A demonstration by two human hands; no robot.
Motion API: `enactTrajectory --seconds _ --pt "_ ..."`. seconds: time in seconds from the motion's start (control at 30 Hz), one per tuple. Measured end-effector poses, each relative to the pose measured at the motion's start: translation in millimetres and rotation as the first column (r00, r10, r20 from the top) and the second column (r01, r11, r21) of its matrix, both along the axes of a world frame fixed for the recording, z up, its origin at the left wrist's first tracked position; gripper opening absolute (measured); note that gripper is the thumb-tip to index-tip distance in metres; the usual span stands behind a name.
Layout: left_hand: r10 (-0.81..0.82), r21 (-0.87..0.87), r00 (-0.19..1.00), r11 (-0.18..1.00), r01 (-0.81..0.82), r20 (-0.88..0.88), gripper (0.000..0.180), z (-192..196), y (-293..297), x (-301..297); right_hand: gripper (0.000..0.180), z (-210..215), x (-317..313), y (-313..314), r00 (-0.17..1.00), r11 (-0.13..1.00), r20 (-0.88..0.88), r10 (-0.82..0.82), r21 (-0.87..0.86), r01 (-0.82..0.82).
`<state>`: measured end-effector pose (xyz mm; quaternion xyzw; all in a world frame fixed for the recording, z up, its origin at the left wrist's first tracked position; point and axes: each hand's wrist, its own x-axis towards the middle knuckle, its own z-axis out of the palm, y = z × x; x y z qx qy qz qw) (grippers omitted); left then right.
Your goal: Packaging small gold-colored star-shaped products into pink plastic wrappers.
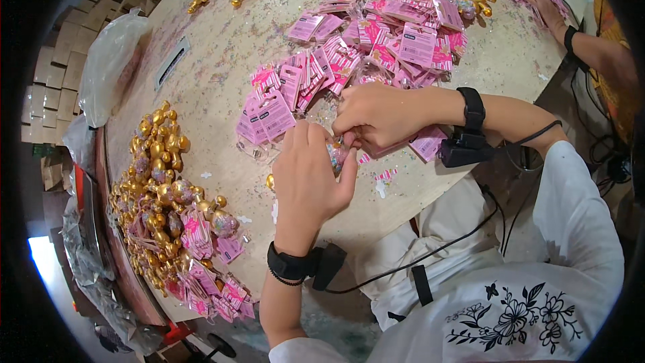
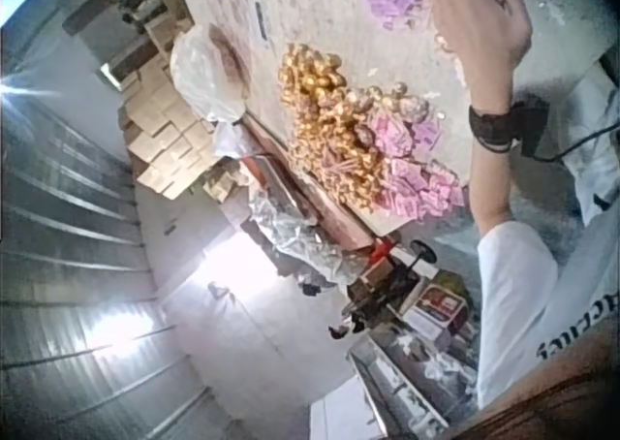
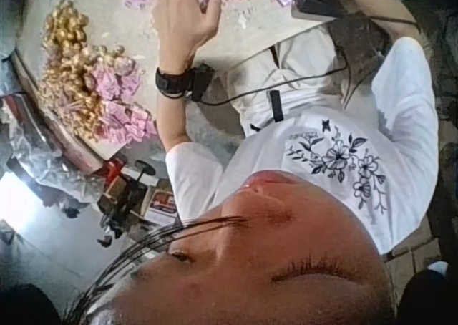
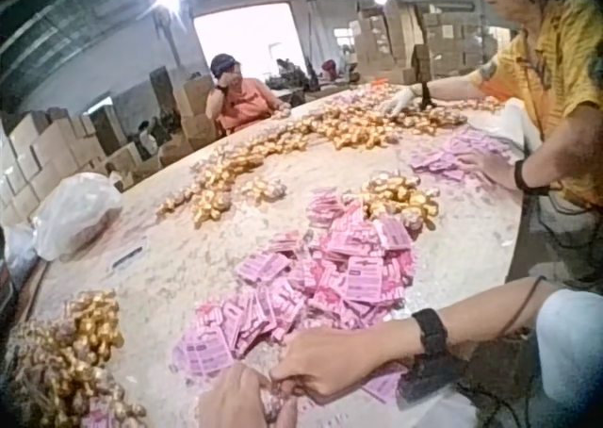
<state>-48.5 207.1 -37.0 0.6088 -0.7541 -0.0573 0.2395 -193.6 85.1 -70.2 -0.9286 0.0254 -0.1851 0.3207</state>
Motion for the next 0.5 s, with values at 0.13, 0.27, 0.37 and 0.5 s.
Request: enactTrajectory --seconds 0.13,0.27,0.37,0.5 --pt "0.042 0.001 0.997 0.999 -0.042 0.061 0.025 0 -1 -2 0.007 -4 2 4 1.000 0.998 -0.014 -0.020 0.058 0.021" --pt "0.064 -0.031 0.998 0.997 -0.064 0.015 0.025 -1 -1 -3 0.018 2 2 6 0.989 0.990 -0.045 -0.138 -0.018 0.137" --pt "0.118 -0.071 0.993 0.991 -0.117 0.004 0.026 3 -2 -4 0.017 8 1 0 0.992 0.989 -0.123 -0.024 0.143 0.041" --pt "0.349 -0.339 0.936 0.876 -0.343 -0.045 0.024 4 1 2 0.021 27 -8 -4 0.995 0.894 -0.061 0.082 0.445 -0.047"
